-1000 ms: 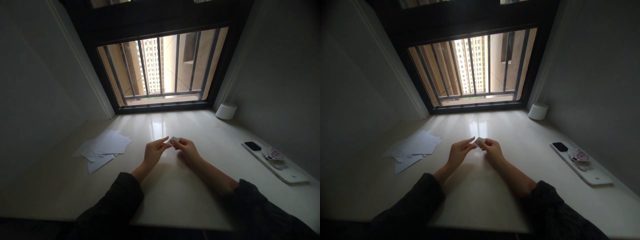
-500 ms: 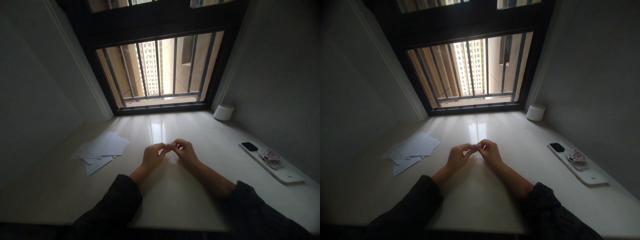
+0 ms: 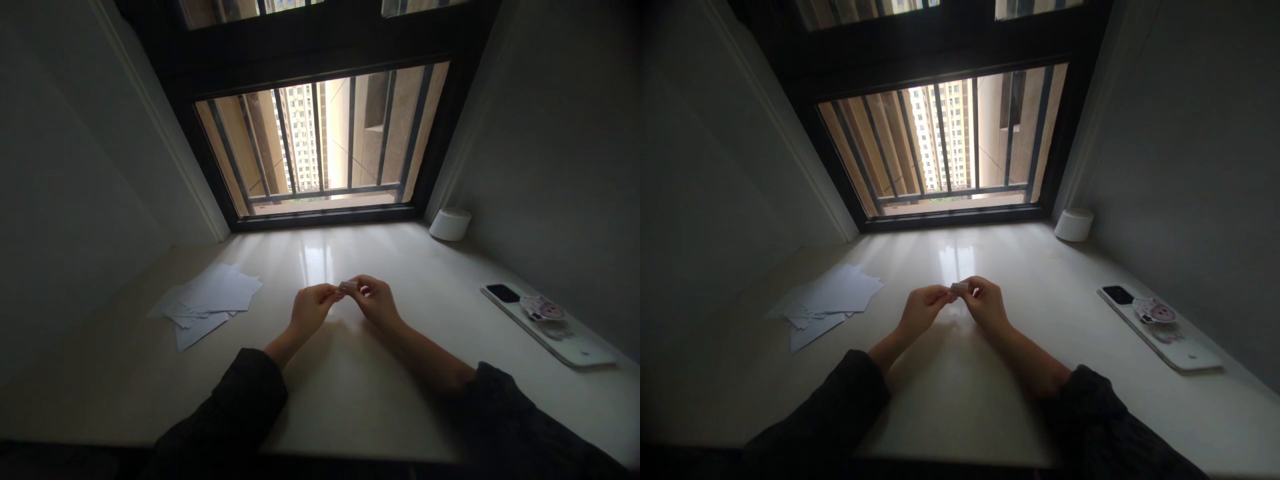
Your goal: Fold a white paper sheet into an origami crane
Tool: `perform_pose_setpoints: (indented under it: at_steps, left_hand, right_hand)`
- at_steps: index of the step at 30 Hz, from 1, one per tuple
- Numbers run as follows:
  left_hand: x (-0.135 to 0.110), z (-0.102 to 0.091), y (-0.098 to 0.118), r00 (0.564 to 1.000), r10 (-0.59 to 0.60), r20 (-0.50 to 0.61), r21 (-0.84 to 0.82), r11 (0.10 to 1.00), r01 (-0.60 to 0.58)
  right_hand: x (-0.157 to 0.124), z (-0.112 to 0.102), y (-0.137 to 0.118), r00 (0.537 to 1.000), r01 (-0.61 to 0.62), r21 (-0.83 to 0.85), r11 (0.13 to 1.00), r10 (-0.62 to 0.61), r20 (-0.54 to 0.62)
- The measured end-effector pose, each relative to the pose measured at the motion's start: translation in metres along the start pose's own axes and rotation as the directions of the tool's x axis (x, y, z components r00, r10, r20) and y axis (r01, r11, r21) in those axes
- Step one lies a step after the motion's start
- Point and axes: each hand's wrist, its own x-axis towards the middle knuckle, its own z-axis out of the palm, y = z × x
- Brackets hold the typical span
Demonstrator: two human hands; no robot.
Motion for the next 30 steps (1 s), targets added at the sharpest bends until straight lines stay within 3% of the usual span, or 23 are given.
perform_pose_setpoints:
  at_steps: [5, 11, 17, 22, 30]
  left_hand:
    - [0.000, -0.001, 0.000, 0.999, -0.016, 0.050, -0.118, 0.993, 0.021]
    - [-0.001, -0.004, 0.006, 1.000, -0.028, 0.003, 0.001, 1.000, 0.028]
    - [-0.001, -0.005, -0.001, 0.988, -0.150, 0.029, -0.094, 0.984, 0.152]
    - [0.001, -0.007, 0.000, 0.989, -0.130, 0.064, -0.124, 0.983, 0.137]
    - [0.001, -0.011, 0.002, 0.999, -0.041, 0.024, 0.099, 0.994, 0.039]
  right_hand:
    - [0.001, -0.002, 0.000, 1.000, -0.012, -0.021, 1.000, 0.012, 0.000]
    - [-0.001, -0.002, -0.005, 1.000, -0.010, -0.028, 1.000, 0.009, -0.014]
    - [-0.003, -0.001, -0.007, 0.999, 0.005, -0.020, 1.000, -0.006, -0.032]
    - [-0.002, 0.000, -0.007, 1.000, 0.007, -0.007, 1.000, -0.007, -0.030]
    - [0.000, -0.001, -0.006, 1.000, -0.021, -0.003, 1.000, 0.021, -0.016]
